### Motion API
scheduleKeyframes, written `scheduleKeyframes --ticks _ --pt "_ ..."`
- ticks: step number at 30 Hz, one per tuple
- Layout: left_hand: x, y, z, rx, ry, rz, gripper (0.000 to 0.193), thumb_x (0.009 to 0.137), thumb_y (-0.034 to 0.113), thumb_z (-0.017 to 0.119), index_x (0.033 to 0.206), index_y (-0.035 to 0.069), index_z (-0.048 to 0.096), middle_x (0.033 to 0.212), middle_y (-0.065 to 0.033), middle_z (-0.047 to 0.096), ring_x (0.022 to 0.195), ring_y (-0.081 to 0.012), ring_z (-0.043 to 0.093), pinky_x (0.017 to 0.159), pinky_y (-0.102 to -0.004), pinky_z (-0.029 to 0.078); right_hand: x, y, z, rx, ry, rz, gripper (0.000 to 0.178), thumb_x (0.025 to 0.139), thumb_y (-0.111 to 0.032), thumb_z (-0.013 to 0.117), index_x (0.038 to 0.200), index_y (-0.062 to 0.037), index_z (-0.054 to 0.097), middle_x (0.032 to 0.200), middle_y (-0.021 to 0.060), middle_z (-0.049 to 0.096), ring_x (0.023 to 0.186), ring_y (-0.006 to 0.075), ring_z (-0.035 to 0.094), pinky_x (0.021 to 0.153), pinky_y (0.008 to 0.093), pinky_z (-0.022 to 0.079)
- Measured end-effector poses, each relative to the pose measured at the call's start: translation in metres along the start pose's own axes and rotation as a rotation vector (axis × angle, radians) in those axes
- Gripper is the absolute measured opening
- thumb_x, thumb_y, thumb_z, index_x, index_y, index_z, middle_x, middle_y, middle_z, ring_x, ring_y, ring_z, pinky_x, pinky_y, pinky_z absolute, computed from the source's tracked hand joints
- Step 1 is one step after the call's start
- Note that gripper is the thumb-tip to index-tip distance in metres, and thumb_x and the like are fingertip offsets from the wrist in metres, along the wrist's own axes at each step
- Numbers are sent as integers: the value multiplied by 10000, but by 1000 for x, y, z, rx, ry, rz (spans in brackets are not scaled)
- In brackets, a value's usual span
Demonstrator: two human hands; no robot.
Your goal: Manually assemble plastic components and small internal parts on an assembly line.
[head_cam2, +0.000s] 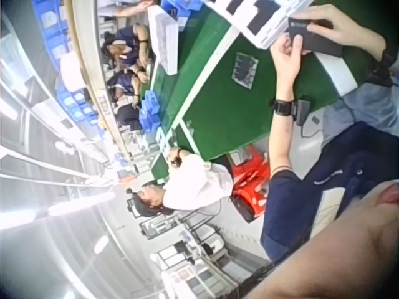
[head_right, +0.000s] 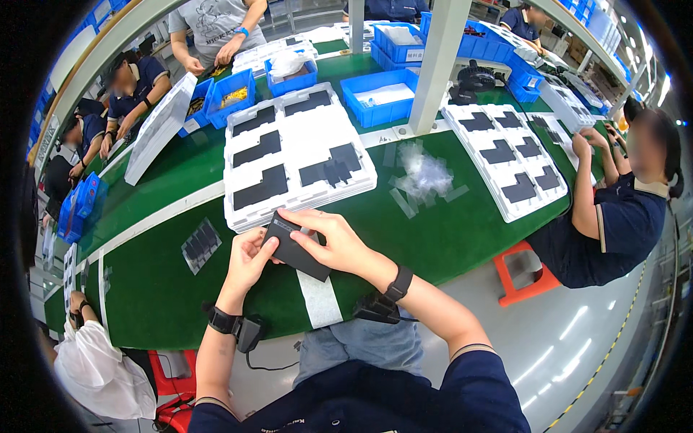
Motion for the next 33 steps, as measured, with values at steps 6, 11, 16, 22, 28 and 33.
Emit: scheduleKeyframes --ticks 6,11,16,22,28,33 --pt "-1 -4 1 8 -17 -21 156 876 112 551 908 -37 584 782 -58 620 656 -96 593 560 -200 471 -1 7 12 92 -109 79 426 831 -23 516 1251 -82 486 1139 155 574 920 258 599 759 316 480" --pt "-2 -2 3 14 2 -22 149 877 119 553 884 -28 581 786 -47 616 669 -84 590 568 -196 484 -2 11 10 124 -71 99 389 829 -34 532 1216 -78 522 1114 132 597 822 193 611 686 279 482" --pt "-2 0 0 17 26 -12 158 873 106 554 926 -39 590 814 -56 622 672 -84 587 571 -201 484 -7 22 -2 76 12 158 353 774 -56 634 1125 -63 594 976 91 650 703 100 578 630 230 459" --pt "0 5 0 -22 35 32 146 866 94 560 926 -34 595 819 -45 619 670 -82 581 567 -199 476 -8 37 3 407 50 257 319 757 -94 686 1059 -27 610 886 66 652 696 71 574 619 213 455" --pt "-3 16 7 67 -22 58 96 839 72 599 835 -23 599 737 -6 594 654 -48 549 574 -194 454 -22 62 28 860 -83 654 255 890 -286 532 940 -54 623 798 -6 602 654 50 525 635 187 437" --pt "-3 11 5 77 -19 77 113 837 77 606 775 -16 588 693 11 565 621 -27 519 538 -185 424 -21 62 33 763 -121 585 291 914 -290 496 923 -29 623 782 -9 599 649 45 523 617 183 446"
Point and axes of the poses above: each hand's wrist, its own x-axis towards the middle knuckle, its own z-axis out of the palm, y = z × x, the point moved 10 cm from there along x, towards the middle knuckle
